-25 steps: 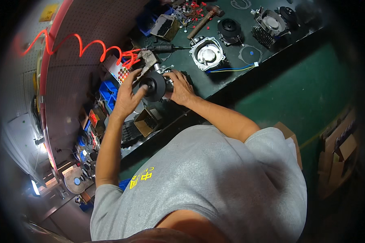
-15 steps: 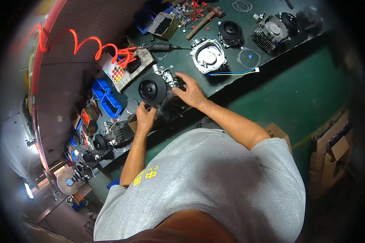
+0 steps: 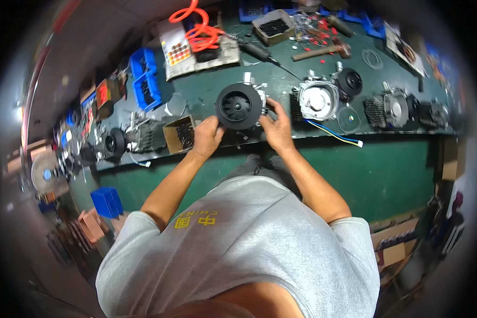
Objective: The person assembles small engine components on a workbench, attaching a fan housing to an engine block and tightening fasteners with a pneumatic impact wrench. The person handles multiple engine units, aligns parts, and secures them in sequence.
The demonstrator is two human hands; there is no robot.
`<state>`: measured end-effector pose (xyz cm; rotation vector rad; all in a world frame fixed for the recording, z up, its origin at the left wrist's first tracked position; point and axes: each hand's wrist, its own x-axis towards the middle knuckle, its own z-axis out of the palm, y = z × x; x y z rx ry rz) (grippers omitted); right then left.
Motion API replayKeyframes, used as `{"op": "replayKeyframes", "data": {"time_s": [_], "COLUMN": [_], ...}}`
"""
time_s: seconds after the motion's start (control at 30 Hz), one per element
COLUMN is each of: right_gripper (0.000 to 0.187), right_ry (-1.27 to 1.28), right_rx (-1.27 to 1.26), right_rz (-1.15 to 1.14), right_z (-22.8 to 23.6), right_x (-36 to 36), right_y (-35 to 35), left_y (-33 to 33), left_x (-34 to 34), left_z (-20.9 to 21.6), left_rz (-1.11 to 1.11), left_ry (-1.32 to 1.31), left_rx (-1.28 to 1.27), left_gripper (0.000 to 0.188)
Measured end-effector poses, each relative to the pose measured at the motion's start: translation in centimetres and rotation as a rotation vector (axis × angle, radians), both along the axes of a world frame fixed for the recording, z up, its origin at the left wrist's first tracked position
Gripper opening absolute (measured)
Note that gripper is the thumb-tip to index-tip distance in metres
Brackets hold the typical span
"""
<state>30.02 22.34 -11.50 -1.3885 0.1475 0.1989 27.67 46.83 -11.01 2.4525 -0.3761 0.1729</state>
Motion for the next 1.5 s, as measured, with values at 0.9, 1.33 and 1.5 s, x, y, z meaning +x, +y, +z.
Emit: {"op": "replayKeyframes", "data": {"time_s": [0.9, 1.33, 1.5], "right_gripper": [0.02, 0.02, 0.022], "right_ry": [0.356, 0.458, 0.47], "right_rx": [-0.231, -0.239, -0.235], "right_rz": [-0.156, 0.005, 0.05], "right_z": [-4.6, -5.6, -6.3], "right_x": [-7.9, -8.5, -8.9], "right_y": [-1.2, 0.7, 1.5], "left_y": [15.8, 19.7, 18.3], "left_x": [13.3, 13.0, 12.7], "left_z": [-10.6, -15.5, -14.4], "left_rz": [0.417, 0.441, 0.484], "left_ry": [0.817, 0.863, 0.861], "left_rx": [0.476, 0.327, 0.445], "left_gripper": [0.027, 0.028, 0.031]}}
